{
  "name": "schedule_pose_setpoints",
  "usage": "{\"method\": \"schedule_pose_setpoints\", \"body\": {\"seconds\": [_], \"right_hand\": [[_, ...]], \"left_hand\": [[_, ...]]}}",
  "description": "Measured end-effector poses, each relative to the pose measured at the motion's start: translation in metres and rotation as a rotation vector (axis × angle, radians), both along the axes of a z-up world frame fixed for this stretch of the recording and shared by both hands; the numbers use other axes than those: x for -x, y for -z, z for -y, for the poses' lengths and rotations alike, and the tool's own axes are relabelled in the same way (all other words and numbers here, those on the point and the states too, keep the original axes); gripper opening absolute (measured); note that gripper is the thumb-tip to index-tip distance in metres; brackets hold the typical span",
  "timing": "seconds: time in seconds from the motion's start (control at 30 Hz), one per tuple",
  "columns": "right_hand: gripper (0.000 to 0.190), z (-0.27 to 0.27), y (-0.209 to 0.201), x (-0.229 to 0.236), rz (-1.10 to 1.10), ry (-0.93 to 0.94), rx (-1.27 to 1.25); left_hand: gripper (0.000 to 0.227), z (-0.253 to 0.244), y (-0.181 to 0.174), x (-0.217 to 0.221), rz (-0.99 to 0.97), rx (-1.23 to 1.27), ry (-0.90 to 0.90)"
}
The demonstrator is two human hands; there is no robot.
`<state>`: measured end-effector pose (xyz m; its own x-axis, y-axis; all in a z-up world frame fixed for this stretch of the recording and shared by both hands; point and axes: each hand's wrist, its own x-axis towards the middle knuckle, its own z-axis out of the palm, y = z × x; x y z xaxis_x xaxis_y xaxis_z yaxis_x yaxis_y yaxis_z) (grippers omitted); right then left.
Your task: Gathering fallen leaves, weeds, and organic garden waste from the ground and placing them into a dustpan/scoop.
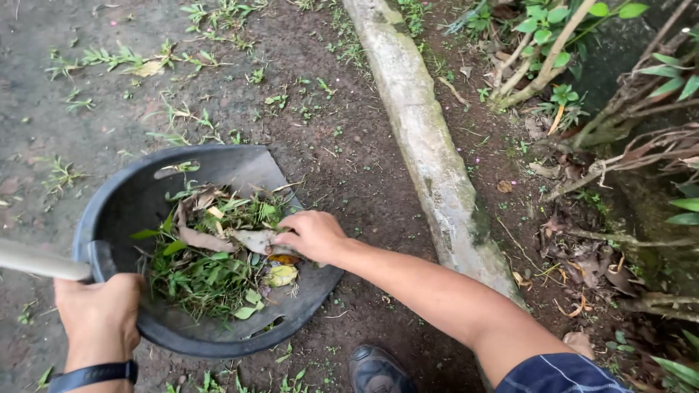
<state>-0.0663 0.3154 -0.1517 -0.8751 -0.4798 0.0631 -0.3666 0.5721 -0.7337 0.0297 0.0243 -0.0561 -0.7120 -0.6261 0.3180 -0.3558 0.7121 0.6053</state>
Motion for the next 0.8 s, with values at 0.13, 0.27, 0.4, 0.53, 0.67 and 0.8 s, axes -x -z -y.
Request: {"method": "schedule_pose_setpoints", "body": {"seconds": [0.13,0.27,0.4,0.53,0.67,0.8], "right_hand": [[0.04,0.008,-0.037,-0.001,0.354,-0.258,-0.053],[0.041,0.009,-0.092,0.003,0.12,-0.287,0.04],[0.044,-0.004,-0.142,0.011,-0.149,-0.259,0.204],[0.043,-0.024,-0.203,0.007,-0.309,-0.239,0.232],[0.041,-0.053,-0.242,-0.004,-0.471,-0.236,0.21],[0.038,-0.068,-0.267,-0.002,-0.528,-0.236,0.196]], "left_hand": [[0.069,0.001,-0.011,0.001,0.029,-0.522,-0.165],[0.053,0.007,-0.01,-0.005,-0.041,-0.645,-0.247],[0.043,-0.019,-0.044,-0.004,-0.174,-0.717,-0.231],[0.039,-0.038,-0.094,-0.008,-0.279,-0.811,-0.185],[0.049,0.018,-0.094,-0.066,-0.19,-0.711,-0.191],[0.049,0.072,-0.052,-0.07,-0.018,-0.525,-0.238]]}}
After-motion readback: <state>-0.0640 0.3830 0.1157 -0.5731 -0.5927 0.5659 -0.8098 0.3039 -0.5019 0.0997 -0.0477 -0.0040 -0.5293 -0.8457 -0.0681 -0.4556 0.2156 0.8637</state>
